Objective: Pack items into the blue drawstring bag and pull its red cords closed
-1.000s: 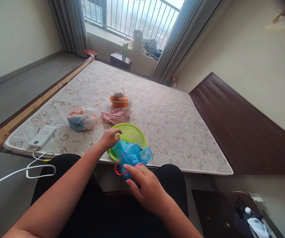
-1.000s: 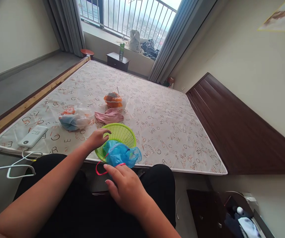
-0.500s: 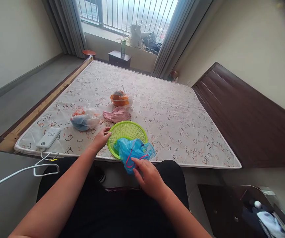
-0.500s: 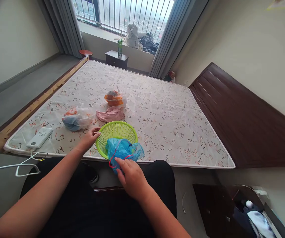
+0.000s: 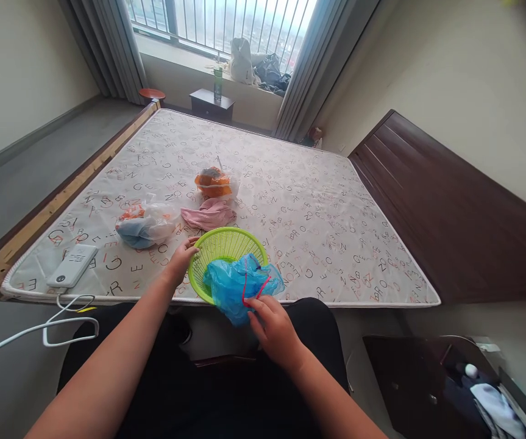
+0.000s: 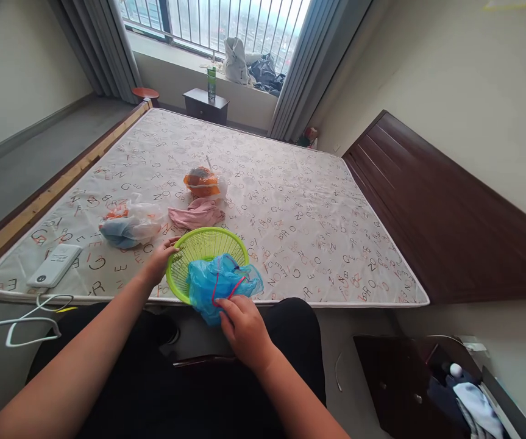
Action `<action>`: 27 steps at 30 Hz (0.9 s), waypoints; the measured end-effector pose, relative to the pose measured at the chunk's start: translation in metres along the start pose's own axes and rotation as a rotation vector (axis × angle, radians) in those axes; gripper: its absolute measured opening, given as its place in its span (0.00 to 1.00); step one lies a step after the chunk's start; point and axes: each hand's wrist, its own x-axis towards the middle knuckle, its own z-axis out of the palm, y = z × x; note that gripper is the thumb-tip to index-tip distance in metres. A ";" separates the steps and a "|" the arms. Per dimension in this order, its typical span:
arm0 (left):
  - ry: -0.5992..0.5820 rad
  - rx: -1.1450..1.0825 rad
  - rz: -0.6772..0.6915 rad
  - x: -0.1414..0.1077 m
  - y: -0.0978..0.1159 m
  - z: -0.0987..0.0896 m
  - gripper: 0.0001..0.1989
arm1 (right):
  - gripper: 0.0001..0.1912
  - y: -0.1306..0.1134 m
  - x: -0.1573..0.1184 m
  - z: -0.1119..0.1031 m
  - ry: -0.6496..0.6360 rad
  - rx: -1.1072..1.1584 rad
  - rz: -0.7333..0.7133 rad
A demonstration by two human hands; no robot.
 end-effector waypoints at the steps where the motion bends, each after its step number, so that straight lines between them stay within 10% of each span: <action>1: -0.019 -0.018 -0.009 -0.001 -0.002 -0.001 0.29 | 0.19 0.005 0.000 0.002 0.026 -0.009 0.008; 12: -0.194 -0.047 -0.145 0.010 0.002 0.034 0.29 | 0.09 0.046 0.021 0.015 0.213 -0.078 0.186; 20: -0.206 0.155 -0.158 0.012 0.005 0.022 0.31 | 0.15 0.036 0.033 0.022 0.213 -0.076 0.126; 27: -0.089 0.450 -0.027 -0.082 0.036 -0.016 0.30 | 0.35 0.049 -0.057 -0.043 0.165 -0.137 0.286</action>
